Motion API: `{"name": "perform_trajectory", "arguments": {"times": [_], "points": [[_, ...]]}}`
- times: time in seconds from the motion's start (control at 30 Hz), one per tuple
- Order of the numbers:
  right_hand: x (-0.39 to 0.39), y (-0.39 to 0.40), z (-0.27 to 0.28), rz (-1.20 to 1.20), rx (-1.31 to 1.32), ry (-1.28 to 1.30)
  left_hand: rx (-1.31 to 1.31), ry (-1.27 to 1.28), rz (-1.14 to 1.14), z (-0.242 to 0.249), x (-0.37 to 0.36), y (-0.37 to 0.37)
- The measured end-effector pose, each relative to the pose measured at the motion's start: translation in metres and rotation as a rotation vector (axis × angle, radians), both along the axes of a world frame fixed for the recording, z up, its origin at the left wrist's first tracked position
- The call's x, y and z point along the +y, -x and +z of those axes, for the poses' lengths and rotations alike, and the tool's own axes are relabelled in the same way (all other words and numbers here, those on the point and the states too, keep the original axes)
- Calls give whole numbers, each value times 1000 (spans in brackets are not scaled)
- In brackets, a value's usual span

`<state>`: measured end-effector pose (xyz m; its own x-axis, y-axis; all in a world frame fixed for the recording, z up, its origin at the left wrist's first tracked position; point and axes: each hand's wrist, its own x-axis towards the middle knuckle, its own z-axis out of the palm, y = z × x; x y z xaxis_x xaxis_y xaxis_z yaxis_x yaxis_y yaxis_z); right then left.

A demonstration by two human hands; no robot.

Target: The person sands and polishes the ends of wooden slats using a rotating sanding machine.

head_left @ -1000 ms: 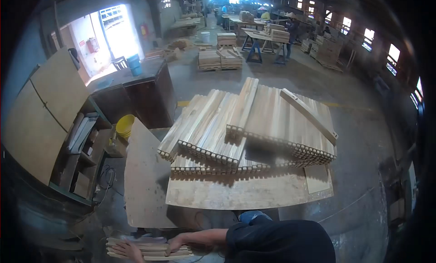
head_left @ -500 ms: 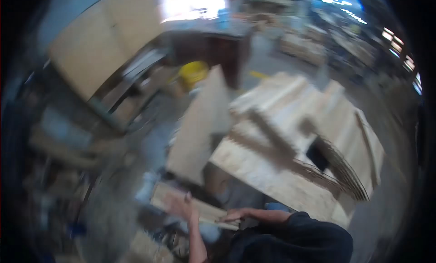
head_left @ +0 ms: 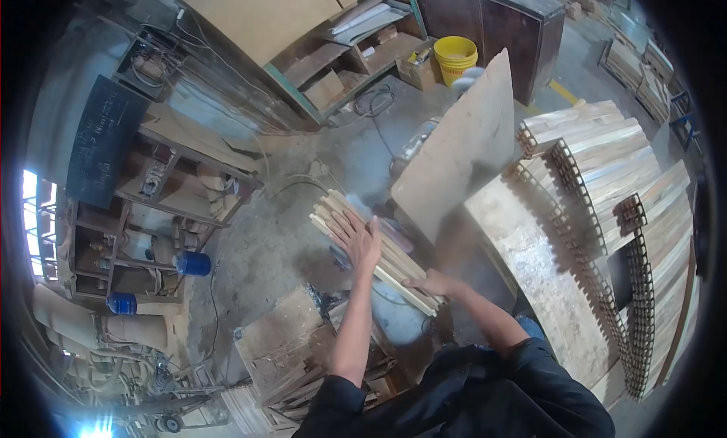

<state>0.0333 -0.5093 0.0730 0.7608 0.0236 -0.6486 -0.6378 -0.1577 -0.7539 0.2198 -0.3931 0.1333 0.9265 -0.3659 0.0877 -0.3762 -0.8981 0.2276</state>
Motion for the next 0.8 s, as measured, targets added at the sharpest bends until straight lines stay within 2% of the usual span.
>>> {"name": "perform_trajectory", "arguments": {"times": [0.07,0.27,0.37,0.47,0.57,0.8], "points": [[5,17,-12,-36,-29,45,-12,2,-10,-4,0,17],[-1,35,20,31,141,-21,17,3,-27,-7,2,41],[6,44,-11,-39,-44,-1,23,16,-28,-8,2,46],[5,49,-22,-14,1,25,20,15,-24,-8,0,51],[-2,51,3,66,168,-38,18,-6,-21,-10,0,59],[-1,77,-9,68,213,-72,21,42,-39,-16,1,87]]}}
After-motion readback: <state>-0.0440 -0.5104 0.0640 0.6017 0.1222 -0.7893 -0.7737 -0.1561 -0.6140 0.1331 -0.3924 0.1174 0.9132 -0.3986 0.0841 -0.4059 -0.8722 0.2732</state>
